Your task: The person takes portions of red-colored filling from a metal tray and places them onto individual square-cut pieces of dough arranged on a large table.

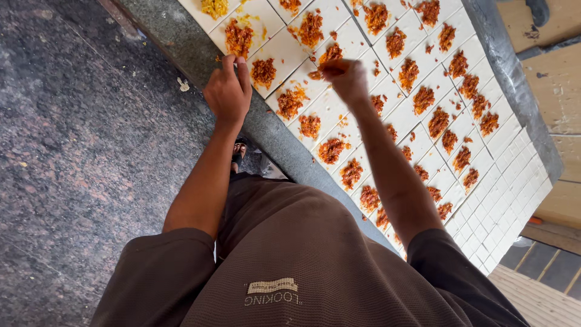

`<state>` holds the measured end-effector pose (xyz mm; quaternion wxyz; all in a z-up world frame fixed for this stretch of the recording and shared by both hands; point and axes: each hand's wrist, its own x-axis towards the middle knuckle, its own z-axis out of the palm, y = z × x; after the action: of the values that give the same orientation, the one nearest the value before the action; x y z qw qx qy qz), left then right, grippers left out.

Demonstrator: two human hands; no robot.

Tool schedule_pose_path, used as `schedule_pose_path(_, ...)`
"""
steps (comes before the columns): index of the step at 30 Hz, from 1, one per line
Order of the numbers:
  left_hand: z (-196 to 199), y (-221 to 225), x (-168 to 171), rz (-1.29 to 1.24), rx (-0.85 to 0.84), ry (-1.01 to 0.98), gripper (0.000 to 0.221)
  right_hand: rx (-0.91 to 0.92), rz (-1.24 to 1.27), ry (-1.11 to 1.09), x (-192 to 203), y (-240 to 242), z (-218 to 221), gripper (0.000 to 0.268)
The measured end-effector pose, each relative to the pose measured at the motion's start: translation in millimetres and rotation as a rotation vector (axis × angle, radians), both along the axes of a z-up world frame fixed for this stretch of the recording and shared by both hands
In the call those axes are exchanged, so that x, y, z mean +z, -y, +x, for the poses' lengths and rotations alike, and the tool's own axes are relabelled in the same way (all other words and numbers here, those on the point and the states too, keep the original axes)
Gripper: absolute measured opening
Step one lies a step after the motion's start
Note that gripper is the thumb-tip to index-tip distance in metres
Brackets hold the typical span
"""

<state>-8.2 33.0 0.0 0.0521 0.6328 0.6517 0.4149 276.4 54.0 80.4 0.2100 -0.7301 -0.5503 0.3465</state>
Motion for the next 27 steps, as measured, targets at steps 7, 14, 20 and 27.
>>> schedule_pose_path(7,-0.9,-3.9,0.5,-0.021,0.002,-0.019,0.022,-0.017,0.006,0.309,8.2,-68.7,42.6,0.017)
schedule_pose_path(14,-1.4,-5.0,2.9,-0.067,-0.019,-0.015,0.021,0.364,0.245,0.397,-28.5,-92.6,33.1,0.015)
schedule_pose_path(20,2.2,-6.4,2.3,-0.062,0.000,-0.008,0.024,0.658,0.285,0.538,-19.6,-38.0,0.7,0.018)
schedule_pose_path(27,4.6,-8.9,-1.0,-0.039,0.002,-0.084,0.030,0.615,0.218,0.562,-7.8,8.0,-12.5,0.023)
